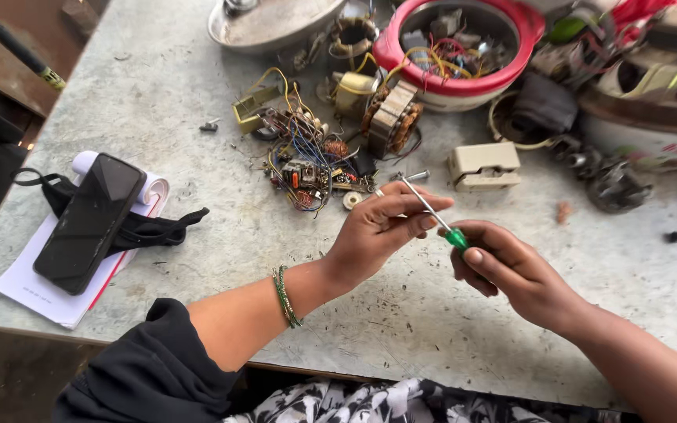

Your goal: The person sorts through various electronic components, moves a speaker, and uses a screwdriver to manipulate a small component on a metal tray.

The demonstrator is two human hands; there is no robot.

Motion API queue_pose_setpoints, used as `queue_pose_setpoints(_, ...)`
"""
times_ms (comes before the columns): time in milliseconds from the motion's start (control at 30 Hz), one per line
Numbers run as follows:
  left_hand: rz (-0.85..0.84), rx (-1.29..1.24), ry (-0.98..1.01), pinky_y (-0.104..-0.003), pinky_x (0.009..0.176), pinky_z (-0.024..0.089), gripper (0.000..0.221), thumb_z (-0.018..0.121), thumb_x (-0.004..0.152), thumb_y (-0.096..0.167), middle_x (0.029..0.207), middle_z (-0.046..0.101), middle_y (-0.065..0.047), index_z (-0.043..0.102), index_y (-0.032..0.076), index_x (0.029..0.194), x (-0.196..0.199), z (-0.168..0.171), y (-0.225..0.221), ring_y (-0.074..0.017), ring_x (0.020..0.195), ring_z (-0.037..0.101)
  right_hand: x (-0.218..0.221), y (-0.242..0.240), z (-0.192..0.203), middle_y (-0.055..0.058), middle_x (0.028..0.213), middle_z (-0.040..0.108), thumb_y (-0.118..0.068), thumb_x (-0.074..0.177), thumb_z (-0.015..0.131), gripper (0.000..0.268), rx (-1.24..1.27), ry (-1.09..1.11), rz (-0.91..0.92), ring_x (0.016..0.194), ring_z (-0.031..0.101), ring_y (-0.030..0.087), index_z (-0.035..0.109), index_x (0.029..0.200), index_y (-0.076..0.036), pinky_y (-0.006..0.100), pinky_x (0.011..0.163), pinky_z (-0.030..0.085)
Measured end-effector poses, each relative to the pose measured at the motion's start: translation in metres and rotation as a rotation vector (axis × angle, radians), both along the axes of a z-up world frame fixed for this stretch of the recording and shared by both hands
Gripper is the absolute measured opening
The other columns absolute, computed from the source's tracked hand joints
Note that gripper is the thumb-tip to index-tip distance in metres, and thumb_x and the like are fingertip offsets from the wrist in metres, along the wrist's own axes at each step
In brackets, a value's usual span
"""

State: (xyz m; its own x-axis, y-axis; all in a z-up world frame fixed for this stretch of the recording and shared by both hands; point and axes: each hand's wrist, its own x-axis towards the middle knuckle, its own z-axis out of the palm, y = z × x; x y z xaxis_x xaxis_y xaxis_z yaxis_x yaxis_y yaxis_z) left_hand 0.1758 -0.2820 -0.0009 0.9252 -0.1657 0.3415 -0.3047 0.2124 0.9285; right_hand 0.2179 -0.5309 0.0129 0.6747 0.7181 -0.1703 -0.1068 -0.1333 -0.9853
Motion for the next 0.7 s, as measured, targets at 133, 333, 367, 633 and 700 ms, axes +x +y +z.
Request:
queue_pose_setpoints(133,-0.132,-0.054,0.061,-0.031,0.102,0.059,0.018,0.067,0.106,0.006,0.122,0.065,-0.004,0.074,0.006,0.122,0.007,-0.006,-0.004,-0.012,0.113,0.067,-0.001,-0.021,-0.016,0.002,0.082,0.053,-0.027,0.107,0.045,0.04,-0.044,0.068,-0.026,0.065,0.043,0.009,0.06,0.135,-0.002,0.025,0.056,0.039)
queue_pose_setpoints(333,0.034,0.502,-0.341,-0.036,0.101,0.057,0.021,0.077,0.094,0.013,0.123,0.072,-0.005,0.073,0.01,0.115,0.002,0.018,0.009,-0.0223,0.116,0.07,0.004,-0.026,-0.025,0.011,0.086,0.067,-0.023,0.105,0.047,0.036,-0.148,-0.013,-0.055,0.067,0.057,0.015,0.06,0.131,-0.001,0.03,0.058,0.049)
queue_pose_setpoints(367,0.178,0.696,-0.513,-0.038,0.102,0.054,0.026,0.078,0.092,0.013,0.123,0.072,-0.008,0.073,0.009,0.117,0.008,0.023,0.019,-0.0243,0.115,0.069,0.005,-0.027,-0.021,0.012,0.088,0.07,-0.021,0.102,0.048,0.036,-0.147,-0.079,-0.064,0.07,0.061,0.015,0.062,0.127,0.001,0.03,0.061,0.053)
queue_pose_setpoints(633,0.667,1.324,0.158,-0.042,0.085,0.055,0.043,0.083,0.082,0.05,0.101,0.073,-0.008,0.075,0.014,0.104,0.019,0.064,0.142,-0.0259,0.1,0.068,0.01,-0.03,0.002,0.016,0.102,0.07,-0.013,0.104,0.053,0.028,-0.087,-0.223,-0.215,0.078,0.061,0.017,0.057,0.126,0.005,0.033,0.07,0.053)
queue_pose_setpoints(700,0.602,1.331,0.315,-0.043,0.085,0.054,0.053,0.084,0.078,0.06,0.105,0.071,-0.01,0.075,0.016,0.104,0.019,0.06,0.148,-0.026,0.101,0.068,0.009,-0.026,0.002,0.015,0.102,0.069,-0.012,0.104,0.053,0.028,-0.102,-0.233,-0.21,0.079,0.061,0.017,0.056,0.126,0.004,0.033,0.071,0.054)
